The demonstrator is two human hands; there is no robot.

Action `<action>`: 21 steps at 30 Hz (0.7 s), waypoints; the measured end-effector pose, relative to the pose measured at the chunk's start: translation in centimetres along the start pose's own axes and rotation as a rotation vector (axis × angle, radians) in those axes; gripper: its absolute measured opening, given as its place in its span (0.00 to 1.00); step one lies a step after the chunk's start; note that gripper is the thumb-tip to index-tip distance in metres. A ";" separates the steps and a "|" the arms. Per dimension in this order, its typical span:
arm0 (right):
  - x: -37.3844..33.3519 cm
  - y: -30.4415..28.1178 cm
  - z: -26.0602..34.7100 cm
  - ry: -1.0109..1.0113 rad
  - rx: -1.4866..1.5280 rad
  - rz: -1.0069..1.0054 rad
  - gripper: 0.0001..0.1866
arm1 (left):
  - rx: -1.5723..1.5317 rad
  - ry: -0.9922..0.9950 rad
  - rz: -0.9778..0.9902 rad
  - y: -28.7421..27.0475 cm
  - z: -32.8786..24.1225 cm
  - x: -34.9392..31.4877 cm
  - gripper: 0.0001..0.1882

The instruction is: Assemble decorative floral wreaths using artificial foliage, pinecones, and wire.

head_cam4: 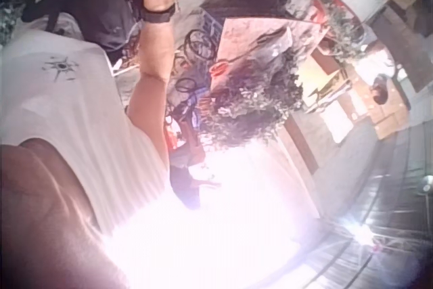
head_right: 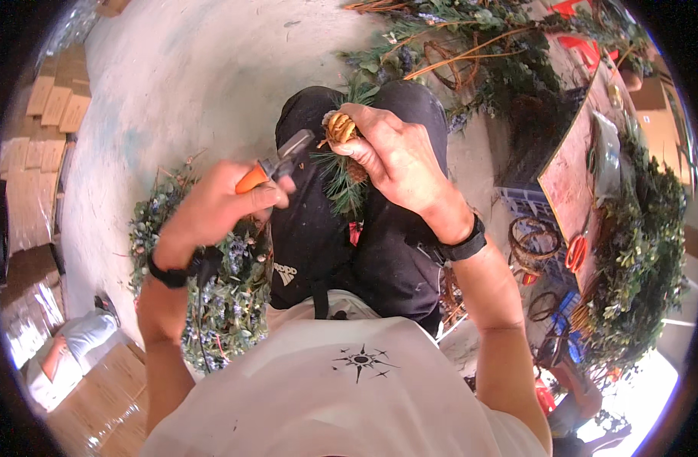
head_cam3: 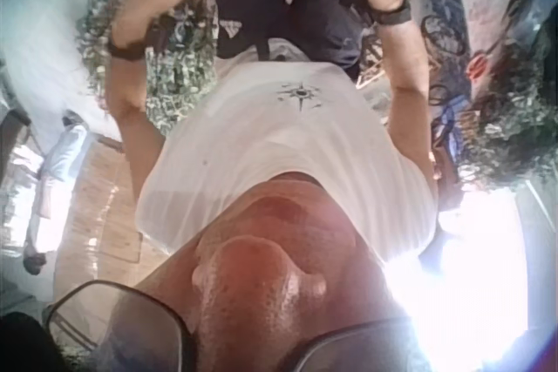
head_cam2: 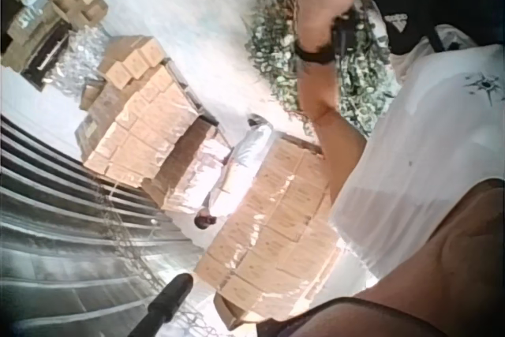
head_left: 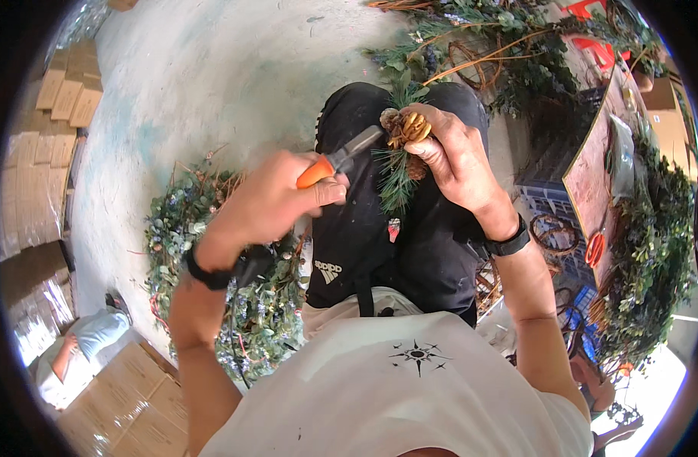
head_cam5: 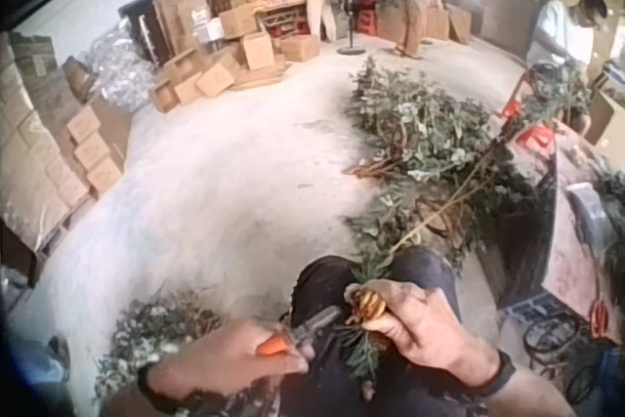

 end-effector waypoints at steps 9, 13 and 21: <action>0.0 -0.1 0.5 -0.044 0.011 -0.032 0.24 | 0.676 0.518 -0.827 1.0 -2.3 -1.7 0.17; 0.0 -0.1 0.5 -0.042 0.007 -0.043 0.24 | 0.696 0.602 -0.892 1.6 -3.0 -2.2 0.17; -0.3 -0.2 0.6 -0.072 0.033 -0.062 0.25 | 0.813 0.588 -1.005 1.8 -3.7 -2.8 0.14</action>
Point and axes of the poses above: each hand's wrist, its own x-axis towards the middle knuckle, its own y-axis out of the palm, z = x × y, the point moved 10 cm from there along x, towards the middle knuckle, and after that the axes turned 3 degrees about -x, right-handed, at the moved point
